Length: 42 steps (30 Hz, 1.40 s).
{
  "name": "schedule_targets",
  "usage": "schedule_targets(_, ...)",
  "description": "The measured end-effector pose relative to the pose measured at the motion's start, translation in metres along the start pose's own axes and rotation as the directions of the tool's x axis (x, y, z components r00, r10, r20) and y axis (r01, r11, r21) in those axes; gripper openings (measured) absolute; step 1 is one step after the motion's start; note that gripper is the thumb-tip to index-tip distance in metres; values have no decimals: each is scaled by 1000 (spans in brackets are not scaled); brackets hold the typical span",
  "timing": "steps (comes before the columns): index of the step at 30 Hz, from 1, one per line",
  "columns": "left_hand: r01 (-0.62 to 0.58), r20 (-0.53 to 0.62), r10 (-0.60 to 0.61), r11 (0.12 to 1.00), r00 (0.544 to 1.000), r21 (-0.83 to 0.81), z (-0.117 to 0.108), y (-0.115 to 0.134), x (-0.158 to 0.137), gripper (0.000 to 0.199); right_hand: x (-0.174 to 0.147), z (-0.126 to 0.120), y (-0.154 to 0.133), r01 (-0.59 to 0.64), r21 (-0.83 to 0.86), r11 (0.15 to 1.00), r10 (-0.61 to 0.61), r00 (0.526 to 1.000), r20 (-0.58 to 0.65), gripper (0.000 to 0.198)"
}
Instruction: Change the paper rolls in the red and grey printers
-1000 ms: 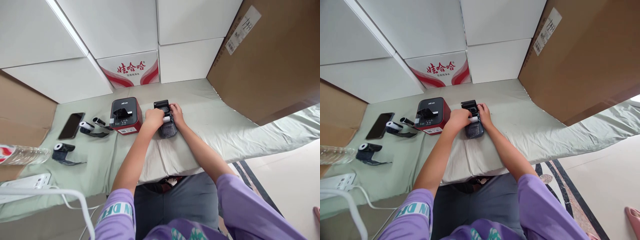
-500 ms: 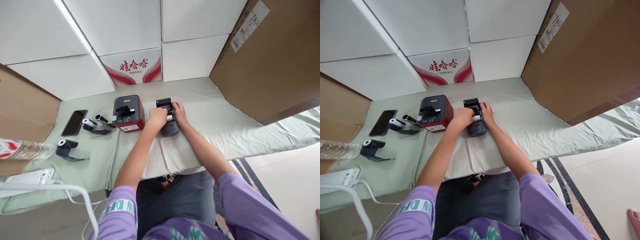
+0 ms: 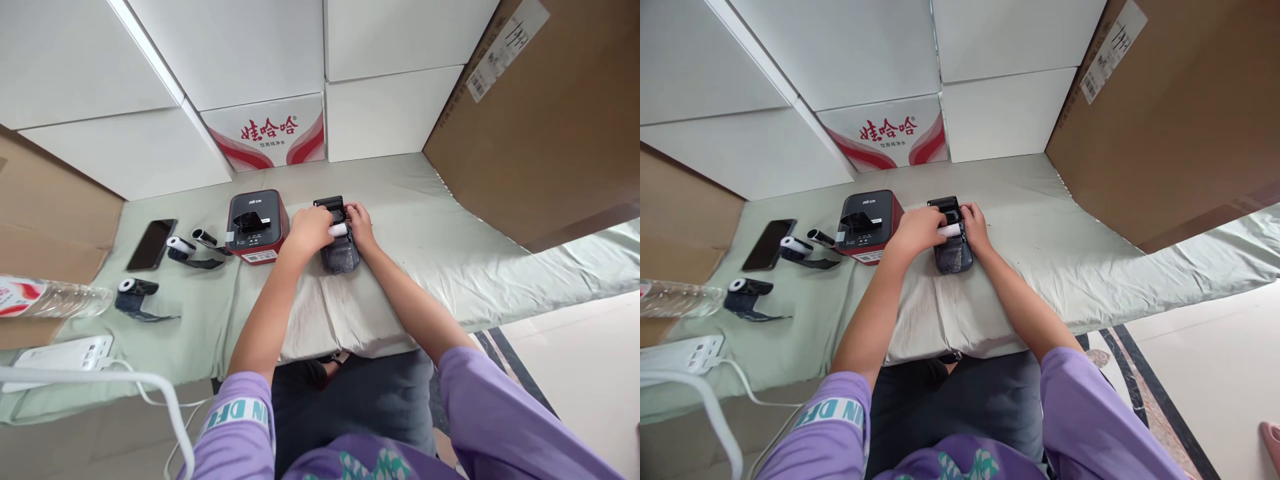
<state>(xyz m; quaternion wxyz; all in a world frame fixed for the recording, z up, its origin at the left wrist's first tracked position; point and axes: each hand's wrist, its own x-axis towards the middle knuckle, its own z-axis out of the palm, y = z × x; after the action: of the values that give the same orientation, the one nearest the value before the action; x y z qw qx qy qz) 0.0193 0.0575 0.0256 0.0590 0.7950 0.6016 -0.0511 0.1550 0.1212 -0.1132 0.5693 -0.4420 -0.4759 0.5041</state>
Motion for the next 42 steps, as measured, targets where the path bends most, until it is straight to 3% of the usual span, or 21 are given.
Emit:
schedule_targets(10, -14, -54, 5, 985, 999, -172, 0, -16, -3, 29, 0, -1, 2, 12, -33, 999, -12, 1000, 2, 31)
schedule_targets(18, -19, -77, 5, 984, 997, -178, 5, -14, -1, 25, 0, 0, 1, 30, -26, 999, -30, 1000, -2, 28)
schedule_targets(22, -70, -163, 25, 957, 986, -281, -10, -17, -8, 26, 0, 0, -2, 47, -51, 998, -47, 999, -12, 31)
schedule_targets(25, -186, -315, 41, 876, 948, -445, -30, -27, -31, 29, 0, -1, -2, 63, -69, 996, -64, 998, -12, 32)
schedule_targets(27, -300, -463, 9, 772, 886, -560, -37, -34, -58, 29, 1, -1, -1, 52, -60, 997, -53, 999, -11, 34)
schedule_targets(30, -373, -582, -151, 634, 799, -677, -21, -43, -114, 28, 2, -1, 2, 25, -29, 999, -25, 1000, -4, 35)
schedule_targets(33, -154, -480, -363, 647, 799, -747, 18, -56, -170, 31, 4, -1, 4, 23, -19, 1000, -23, 1000, 0, 34)
schedule_targets(35, 4, -391, -461, 650, 797, -760, 41, -77, -198, 36, 6, 0, 6, 28, -22, 999, -28, 1000, -11, 33)
schedule_targets(36, 97, -365, -516, 668, 775, -738, 49, -91, -207, 39, 7, 0, 6, 30, -26, 999, -31, 999, -19, 32)
schedule_targets(38, 314, -340, -623, 704, 705, -638, 57, -127, -218, 43, 10, -1, 8, 35, -38, 999, -36, 999, -32, 33)
schedule_targets(40, 497, -341, -726, 669, 597, -553, 57, -166, -218, 43, 12, -1, 11, 45, -50, 998, -47, 998, -39, 36)
schedule_targets(42, 597, -329, -780, 621, 532, -507, 56, -200, -213, 40, 14, -2, 13, 58, -58, 997, -61, 997, -41, 41)
